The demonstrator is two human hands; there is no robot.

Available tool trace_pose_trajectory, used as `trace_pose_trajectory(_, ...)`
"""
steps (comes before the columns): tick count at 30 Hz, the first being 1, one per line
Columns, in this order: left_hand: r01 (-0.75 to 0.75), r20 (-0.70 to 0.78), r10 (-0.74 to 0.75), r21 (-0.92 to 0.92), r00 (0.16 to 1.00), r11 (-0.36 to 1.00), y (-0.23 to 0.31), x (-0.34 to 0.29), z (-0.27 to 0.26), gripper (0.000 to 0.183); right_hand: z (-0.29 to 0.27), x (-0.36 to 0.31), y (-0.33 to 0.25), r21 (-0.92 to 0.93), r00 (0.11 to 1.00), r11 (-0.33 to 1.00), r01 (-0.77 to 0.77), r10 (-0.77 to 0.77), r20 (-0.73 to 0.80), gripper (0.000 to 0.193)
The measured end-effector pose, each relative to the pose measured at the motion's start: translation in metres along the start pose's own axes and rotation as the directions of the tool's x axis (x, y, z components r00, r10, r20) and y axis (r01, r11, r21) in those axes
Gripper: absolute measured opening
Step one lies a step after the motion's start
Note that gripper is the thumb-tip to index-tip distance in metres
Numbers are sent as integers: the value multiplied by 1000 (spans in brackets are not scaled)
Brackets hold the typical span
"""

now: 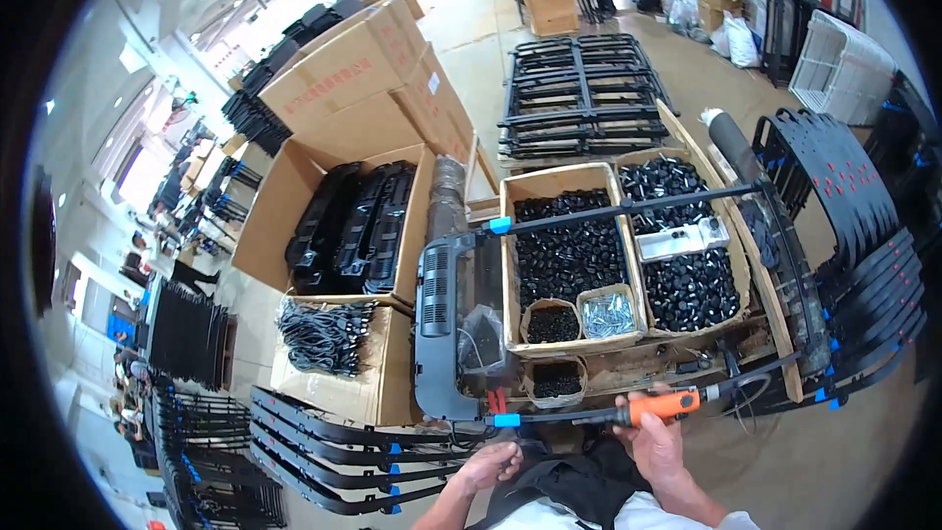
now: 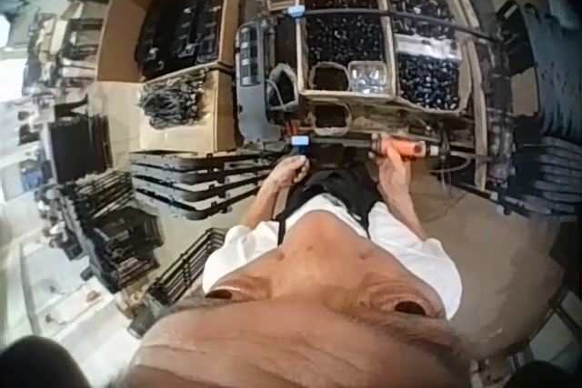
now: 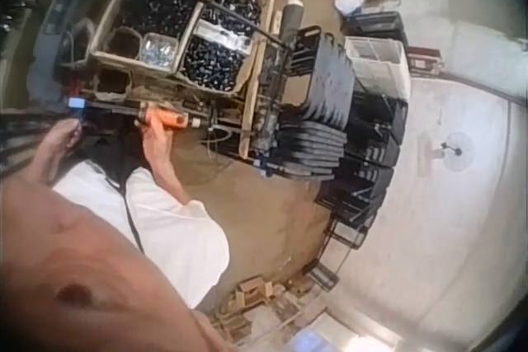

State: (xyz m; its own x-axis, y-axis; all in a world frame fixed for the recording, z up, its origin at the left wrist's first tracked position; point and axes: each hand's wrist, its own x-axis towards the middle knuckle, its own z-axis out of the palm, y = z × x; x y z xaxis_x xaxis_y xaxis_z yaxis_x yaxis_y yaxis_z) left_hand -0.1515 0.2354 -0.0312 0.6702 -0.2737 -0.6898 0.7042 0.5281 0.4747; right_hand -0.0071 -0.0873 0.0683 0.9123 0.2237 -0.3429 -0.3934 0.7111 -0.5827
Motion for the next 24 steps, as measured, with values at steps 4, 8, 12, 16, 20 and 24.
trace_pose_trajectory(4, -249, -119, 225, -272, 967, 930, 17, -6, 26, 26, 51, 46, -27, -428, 735, 645, 633, -327, 594, 61)
trace_pose_trajectory(8, -430, -179, 396, -504, 901, 749, 34, 3, 45, 24, 122, 60, -25, -318, 529, 552, 771, -277, 803, 55)
trace_pose_trajectory(12, -509, -193, 495, -563, 847, 651, 54, 6, 55, 23, 147, 62, 9, -380, 555, 645, 663, -83, 828, 52)
trace_pose_trajectory(16, -528, -262, 481, -618, 837, 583, 65, 0, 48, 21, 156, 58, 44, -494, 595, 652, 575, 82, 800, 51)
trace_pose_trajectory(20, -518, -270, 479, -680, 835, 519, 71, -2, 34, 21, 173, 54, 64, -577, 579, 565, 589, 203, 790, 49)
trace_pose_trajectory(24, -488, -294, 413, -699, 862, 522, 87, 2, 20, 20, 195, 56, 75, -675, 618, 475, 565, 299, 727, 51)
